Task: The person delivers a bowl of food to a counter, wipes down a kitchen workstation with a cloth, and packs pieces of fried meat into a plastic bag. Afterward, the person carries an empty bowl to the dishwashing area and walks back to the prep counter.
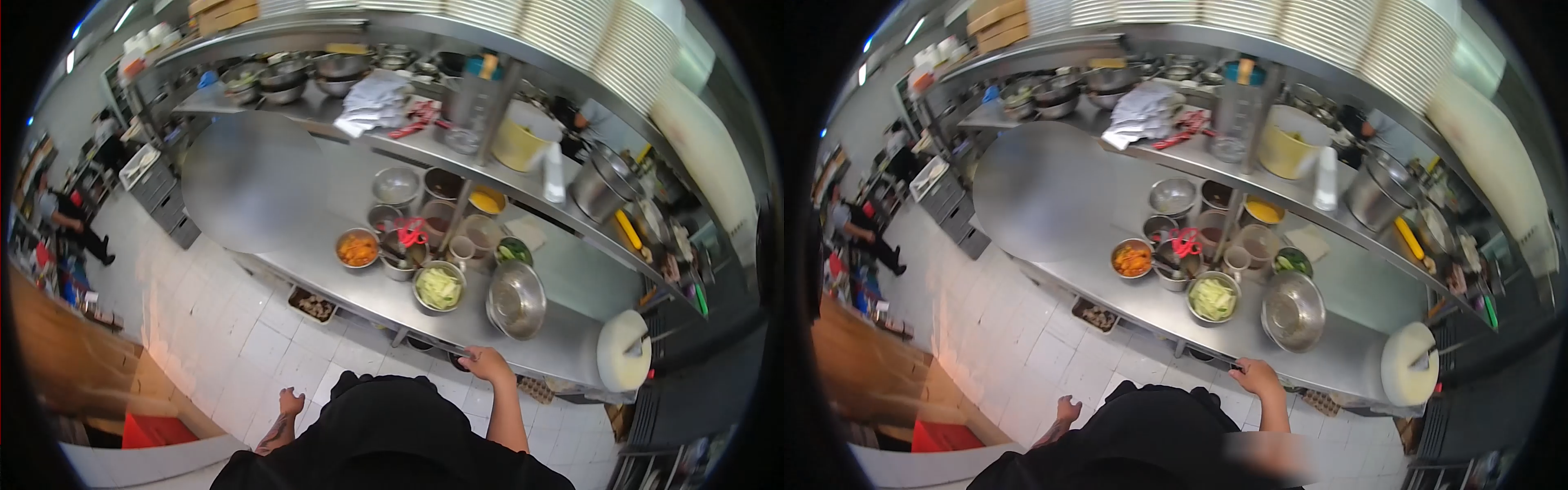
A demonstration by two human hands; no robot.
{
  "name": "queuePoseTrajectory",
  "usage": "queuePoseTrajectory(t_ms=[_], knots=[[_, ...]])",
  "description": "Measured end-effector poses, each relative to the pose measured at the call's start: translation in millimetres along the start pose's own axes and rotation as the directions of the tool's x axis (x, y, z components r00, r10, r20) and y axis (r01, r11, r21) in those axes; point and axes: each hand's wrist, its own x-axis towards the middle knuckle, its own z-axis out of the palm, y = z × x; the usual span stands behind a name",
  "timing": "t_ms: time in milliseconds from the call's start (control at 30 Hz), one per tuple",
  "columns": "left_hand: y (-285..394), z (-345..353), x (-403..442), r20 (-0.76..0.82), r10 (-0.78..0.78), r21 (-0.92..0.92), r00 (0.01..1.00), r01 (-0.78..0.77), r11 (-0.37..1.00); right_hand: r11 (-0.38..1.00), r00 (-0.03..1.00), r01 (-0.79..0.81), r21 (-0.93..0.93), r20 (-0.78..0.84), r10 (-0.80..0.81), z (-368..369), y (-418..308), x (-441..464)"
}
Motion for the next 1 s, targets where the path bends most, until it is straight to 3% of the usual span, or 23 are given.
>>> queuePoseTrajectory(t_ms=[67,300,500,700,800,867,1000], knots=[[12,-4,8,-0.076,0.009,-0.001,0.997,-0.009,1.000,0.995,0.991,-0.095,-0.014,-0.096,0.093,-11,28,-12],[78,19,6,0.025,0.047,0.075,0.999,-0.049,0.996,0.972,0.961,-0.192,0.140,-0.175,0.215,-26,107,-35],[150,68,-16,0.112,0.244,0.007,0.963,-0.246,0.969,0.964,0.954,-0.193,0.185,-0.193,0.228,-20,166,-59],[200,81,-57,0.154,0.303,0.041,0.941,-0.312,0.949,0.980,0.886,-0.132,0.146,-0.426,0.183,-12,205,-56],[193,86,-63,0.197,0.300,0.104,0.933,-0.324,0.940,0.978,0.867,-0.202,0.043,-0.457,0.199,3,214,-42],[194,82,-71,0.167,0.242,0.146,0.956,-0.266,0.953,0.951,0.951,-0.289,-0.110,-0.149,0.272,14,217,-32],[187,85,-76,0.136,0.132,0.143,0.982,-0.151,0.978,0.902,0.920,-0.356,-0.246,-0.261,0.292,56,226,-21]])
